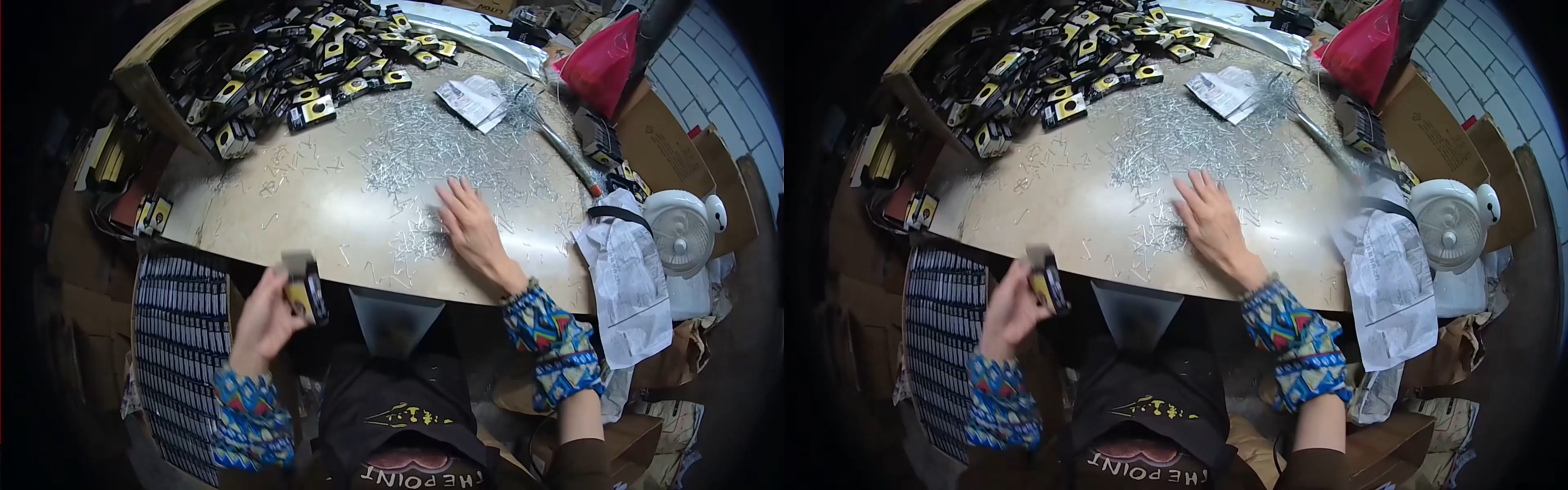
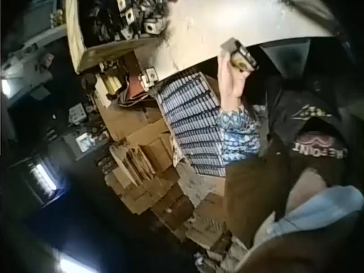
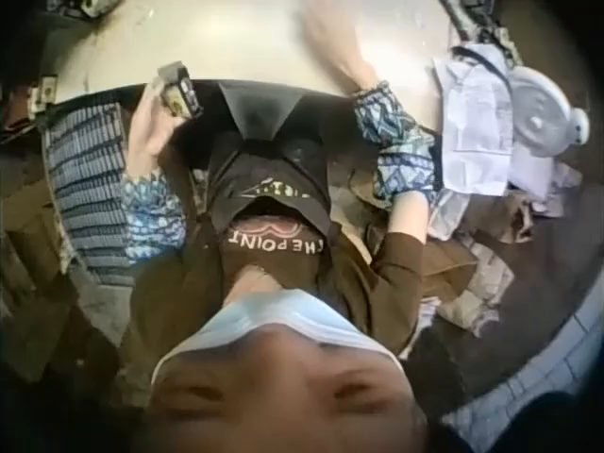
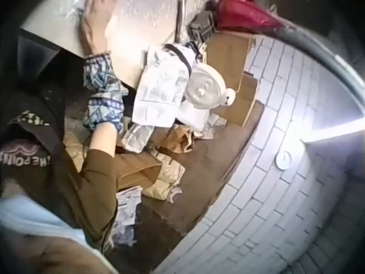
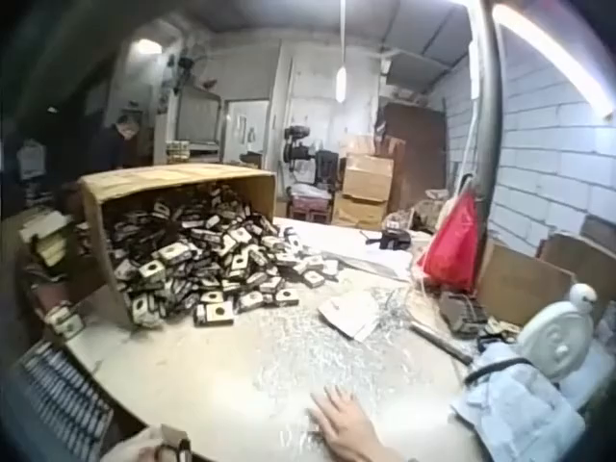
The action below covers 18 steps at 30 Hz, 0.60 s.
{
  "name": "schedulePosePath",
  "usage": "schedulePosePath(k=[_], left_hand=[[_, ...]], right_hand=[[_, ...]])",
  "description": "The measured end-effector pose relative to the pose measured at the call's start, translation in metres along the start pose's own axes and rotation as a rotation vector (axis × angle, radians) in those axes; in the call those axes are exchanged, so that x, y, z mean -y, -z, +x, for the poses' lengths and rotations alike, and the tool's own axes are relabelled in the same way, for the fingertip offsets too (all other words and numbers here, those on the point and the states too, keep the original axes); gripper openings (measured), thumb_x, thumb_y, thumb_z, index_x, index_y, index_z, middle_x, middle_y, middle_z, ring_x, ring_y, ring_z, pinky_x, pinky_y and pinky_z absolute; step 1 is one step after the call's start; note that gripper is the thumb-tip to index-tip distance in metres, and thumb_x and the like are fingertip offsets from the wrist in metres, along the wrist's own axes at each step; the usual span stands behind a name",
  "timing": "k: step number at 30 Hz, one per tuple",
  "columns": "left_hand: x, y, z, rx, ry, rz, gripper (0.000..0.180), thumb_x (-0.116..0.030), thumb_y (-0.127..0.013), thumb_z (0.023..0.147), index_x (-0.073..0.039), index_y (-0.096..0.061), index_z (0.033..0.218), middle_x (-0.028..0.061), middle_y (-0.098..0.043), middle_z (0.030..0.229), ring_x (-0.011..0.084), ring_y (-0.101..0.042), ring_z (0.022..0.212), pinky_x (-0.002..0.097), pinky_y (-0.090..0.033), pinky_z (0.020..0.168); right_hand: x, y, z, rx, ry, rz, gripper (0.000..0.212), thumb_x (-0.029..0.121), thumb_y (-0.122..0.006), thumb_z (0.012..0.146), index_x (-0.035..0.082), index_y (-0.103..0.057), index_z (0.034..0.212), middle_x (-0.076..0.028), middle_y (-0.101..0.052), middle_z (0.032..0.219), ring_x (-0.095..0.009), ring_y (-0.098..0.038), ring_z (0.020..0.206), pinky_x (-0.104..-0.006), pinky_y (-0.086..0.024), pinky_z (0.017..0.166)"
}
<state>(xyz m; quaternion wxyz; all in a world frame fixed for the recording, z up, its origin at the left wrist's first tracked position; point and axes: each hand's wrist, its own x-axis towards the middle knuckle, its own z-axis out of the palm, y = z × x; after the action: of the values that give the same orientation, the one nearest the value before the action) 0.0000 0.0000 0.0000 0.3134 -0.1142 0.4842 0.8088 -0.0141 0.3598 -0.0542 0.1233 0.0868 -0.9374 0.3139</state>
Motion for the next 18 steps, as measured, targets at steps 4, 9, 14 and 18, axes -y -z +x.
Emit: schedulePosePath(k=[4, 9, 14, 18], left_hand=[[0.104, 0.080, -0.028, -0.279, 0.117, 0.193, 0.022, -0.013, -0.050, 0.096, -0.010, -0.054, 0.117, 0.0047, -0.062, 0.100, 0.0170, -0.067, 0.086, 0.0369, -0.061, 0.057], [0.172, 0.048, -0.019, -0.174, 0.166, 0.357, 0.020, -0.006, -0.062, 0.089, -0.004, -0.062, 0.108, 0.0023, -0.063, 0.088, 0.0100, -0.059, 0.080, 0.0228, -0.047, 0.064], [0.204, 0.035, -0.025, -0.046, 0.221, 0.217, 0.020, -0.006, -0.064, 0.088, -0.005, -0.059, 0.108, 0.0014, -0.063, 0.089, 0.0071, -0.058, 0.077, 0.0201, -0.044, 0.061], [0.203, 0.013, -0.030, -0.137, 0.258, -0.046, 0.017, -0.005, -0.061, 0.089, -0.008, -0.057, 0.105, -0.0007, -0.062, 0.090, 0.0064, -0.059, 0.078, 0.0185, -0.040, 0.056]], right_hand=[[0.057, -0.031, 0.022, 0.033, 0.128, -0.242, 0.041, 0.033, -0.049, 0.101, 0.014, -0.054, 0.137, -0.019, -0.042, 0.148, -0.035, -0.033, 0.142, -0.0515, -0.022, 0.116], [0.052, -0.039, 0.013, -0.074, 0.136, 0.094, 0.040, 0.029, -0.049, 0.100, 0.008, -0.053, 0.134, -0.021, -0.048, 0.141, -0.037, -0.041, 0.136, -0.0487, -0.030, 0.113], [0.100, -0.067, -0.016, -0.050, 0.155, -0.199, 0.041, 0.022, -0.051, 0.099, -0.004, -0.050, 0.130, -0.022, -0.049, 0.138, -0.040, -0.042, 0.133, -0.0479, -0.035, 0.110], [0.131, -0.066, -0.059, -0.032, 0.109, -0.211, 0.043, 0.022, -0.052, 0.098, -0.008, -0.049, 0.129, -0.025, -0.049, 0.137, -0.040, -0.043, 0.132, -0.0476, -0.035, 0.110]])
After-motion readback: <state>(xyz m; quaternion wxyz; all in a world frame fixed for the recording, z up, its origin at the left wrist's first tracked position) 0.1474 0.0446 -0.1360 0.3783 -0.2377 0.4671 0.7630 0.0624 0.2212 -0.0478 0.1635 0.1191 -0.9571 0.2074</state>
